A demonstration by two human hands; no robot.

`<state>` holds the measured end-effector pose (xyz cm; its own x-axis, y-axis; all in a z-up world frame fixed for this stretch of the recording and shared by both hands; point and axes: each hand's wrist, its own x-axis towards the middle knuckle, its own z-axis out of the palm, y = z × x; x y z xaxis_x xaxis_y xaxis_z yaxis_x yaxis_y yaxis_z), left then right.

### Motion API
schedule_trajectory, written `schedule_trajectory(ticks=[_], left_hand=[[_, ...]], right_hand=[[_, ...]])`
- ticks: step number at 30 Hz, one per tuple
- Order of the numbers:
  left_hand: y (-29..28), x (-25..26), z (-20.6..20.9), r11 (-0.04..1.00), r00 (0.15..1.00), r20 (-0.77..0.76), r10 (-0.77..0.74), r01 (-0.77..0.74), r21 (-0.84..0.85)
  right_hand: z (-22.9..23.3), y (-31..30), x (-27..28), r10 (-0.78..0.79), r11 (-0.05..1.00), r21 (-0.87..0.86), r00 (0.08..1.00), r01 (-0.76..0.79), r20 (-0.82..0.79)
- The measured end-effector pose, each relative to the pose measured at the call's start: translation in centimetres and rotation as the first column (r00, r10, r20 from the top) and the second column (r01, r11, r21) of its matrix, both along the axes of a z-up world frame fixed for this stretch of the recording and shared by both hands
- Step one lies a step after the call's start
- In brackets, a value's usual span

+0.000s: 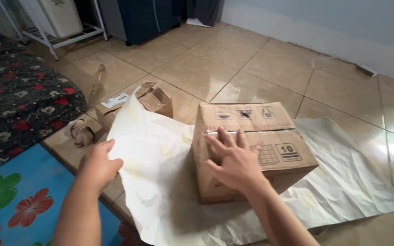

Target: The person tapes a cardboard box shut using clear tape and scissors. They then place the box on a sheet of white wrapping paper, fold the paper around the box, and begin securing the paper with tape.

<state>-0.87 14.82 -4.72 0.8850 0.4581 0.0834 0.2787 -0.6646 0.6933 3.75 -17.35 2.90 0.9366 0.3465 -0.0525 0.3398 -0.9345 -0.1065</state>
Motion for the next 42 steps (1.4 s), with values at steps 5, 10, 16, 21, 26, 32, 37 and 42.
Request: schedule_trajectory(ticks=[5,10,16,21,26,32,37,42], left_hand=[[0.1,-0.8,1.3,0.938,0.994,-0.071,0.084,-0.103,-0.331],[-1.4,-0.1,3.2,0.834,1.0,0.006,-0.005,0.007,-0.552],[-4.4,0.7,6.7,0.825,0.981,0.043,-0.191,0.184,-0.535],[-8.8,2.1,10.5,0.804,0.948,0.13,-0.291,0.316,-0.504],[-12.7,4.0,13.4,0.811,0.928,0.088,-0.362,0.36,-0.461],[-17.8,7.5,11.5,0.872,0.888,-0.037,-0.459,0.458,0.17],[-22.6,7.2,7.9,0.919,0.901,-0.273,-0.336,0.377,0.114],[-24.0,6.2,5.5,0.923,0.882,-0.338,-0.327,0.376,0.088]], right_hand=[[-0.8,-3.5,1.8,-0.046,0.997,-0.066,0.999,0.046,0.0],[-3.6,-7.6,4.2,-0.048,0.986,0.166,0.992,0.028,0.119],[-4.3,-17.1,7.5,-0.557,0.83,0.178,0.806,0.529,0.201],[-4.7,-16.8,7.3,-0.609,0.791,0.14,0.79,0.596,0.073],[-3.7,-12.1,4.5,-0.555,0.829,0.121,0.83,0.546,0.052],[-2.7,-6.4,1.1,-0.484,0.861,0.206,0.873,0.464,0.061],[-2.7,-4.6,0.1,-0.44,0.88,0.229,0.895,0.416,0.065],[-3.4,-4.9,-0.2,-0.396,0.898,0.245,0.913,0.364,0.095]])
